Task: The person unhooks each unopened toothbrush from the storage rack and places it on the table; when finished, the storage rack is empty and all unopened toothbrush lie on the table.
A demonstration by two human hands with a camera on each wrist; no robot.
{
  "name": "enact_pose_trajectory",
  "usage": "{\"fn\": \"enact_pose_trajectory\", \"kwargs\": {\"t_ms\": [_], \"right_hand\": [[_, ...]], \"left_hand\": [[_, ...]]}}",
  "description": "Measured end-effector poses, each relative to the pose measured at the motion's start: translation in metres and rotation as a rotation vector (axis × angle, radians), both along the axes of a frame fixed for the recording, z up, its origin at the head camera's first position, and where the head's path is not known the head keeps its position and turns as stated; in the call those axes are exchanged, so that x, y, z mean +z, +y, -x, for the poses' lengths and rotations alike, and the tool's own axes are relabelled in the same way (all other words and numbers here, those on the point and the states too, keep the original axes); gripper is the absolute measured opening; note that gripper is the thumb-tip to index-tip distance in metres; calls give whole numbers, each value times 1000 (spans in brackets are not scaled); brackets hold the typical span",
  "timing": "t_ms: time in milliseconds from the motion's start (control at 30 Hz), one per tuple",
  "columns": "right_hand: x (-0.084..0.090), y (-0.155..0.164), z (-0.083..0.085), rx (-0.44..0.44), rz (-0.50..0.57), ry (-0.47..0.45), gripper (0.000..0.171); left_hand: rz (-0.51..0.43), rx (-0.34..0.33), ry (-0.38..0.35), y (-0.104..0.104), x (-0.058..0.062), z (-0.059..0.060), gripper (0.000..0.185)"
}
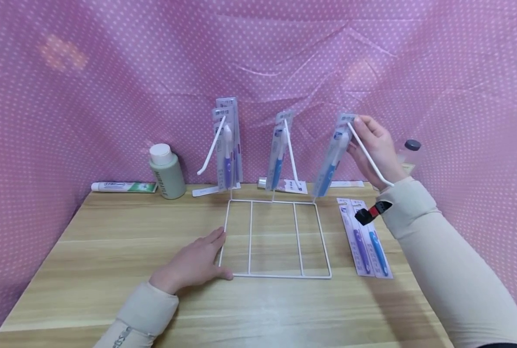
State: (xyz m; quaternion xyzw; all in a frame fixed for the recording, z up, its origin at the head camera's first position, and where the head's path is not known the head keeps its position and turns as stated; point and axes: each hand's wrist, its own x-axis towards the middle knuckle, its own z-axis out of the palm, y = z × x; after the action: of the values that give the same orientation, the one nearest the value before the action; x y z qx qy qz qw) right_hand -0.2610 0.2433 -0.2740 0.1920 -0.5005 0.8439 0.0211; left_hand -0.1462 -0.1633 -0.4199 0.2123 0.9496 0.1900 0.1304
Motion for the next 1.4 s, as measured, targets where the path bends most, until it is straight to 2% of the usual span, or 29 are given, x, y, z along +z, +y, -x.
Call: {"fn": "enact_pose_trajectory", "kwargs": {"t_ms": [267,433,600,700,833,1100,1400], "right_hand": [[-2,5,-42,-72,-116,84,12],[-3,6,-69,-103,-178,162,19],[-8,8,-89,-64,-182,239,24],[-10,11,-99,-16,-130,271,30],[-11,12,-111,21,-81,303,35],[-11,12,-125,53,-77,369,38],[-11,12,-136,24,-41,419,37]], "left_hand": [[-1,-2,1,-1,-1,0,108],[-6,3,-1,-1,1,-1,107],[-7,5,0,-2,1,-2,108],[-6,5,2,-2,0,-3,108],[-5,4,6,-1,0,-3,108],[-3,8,15,-1,0,-3,108],[3,6,7,-1,0,-3,108]]}}
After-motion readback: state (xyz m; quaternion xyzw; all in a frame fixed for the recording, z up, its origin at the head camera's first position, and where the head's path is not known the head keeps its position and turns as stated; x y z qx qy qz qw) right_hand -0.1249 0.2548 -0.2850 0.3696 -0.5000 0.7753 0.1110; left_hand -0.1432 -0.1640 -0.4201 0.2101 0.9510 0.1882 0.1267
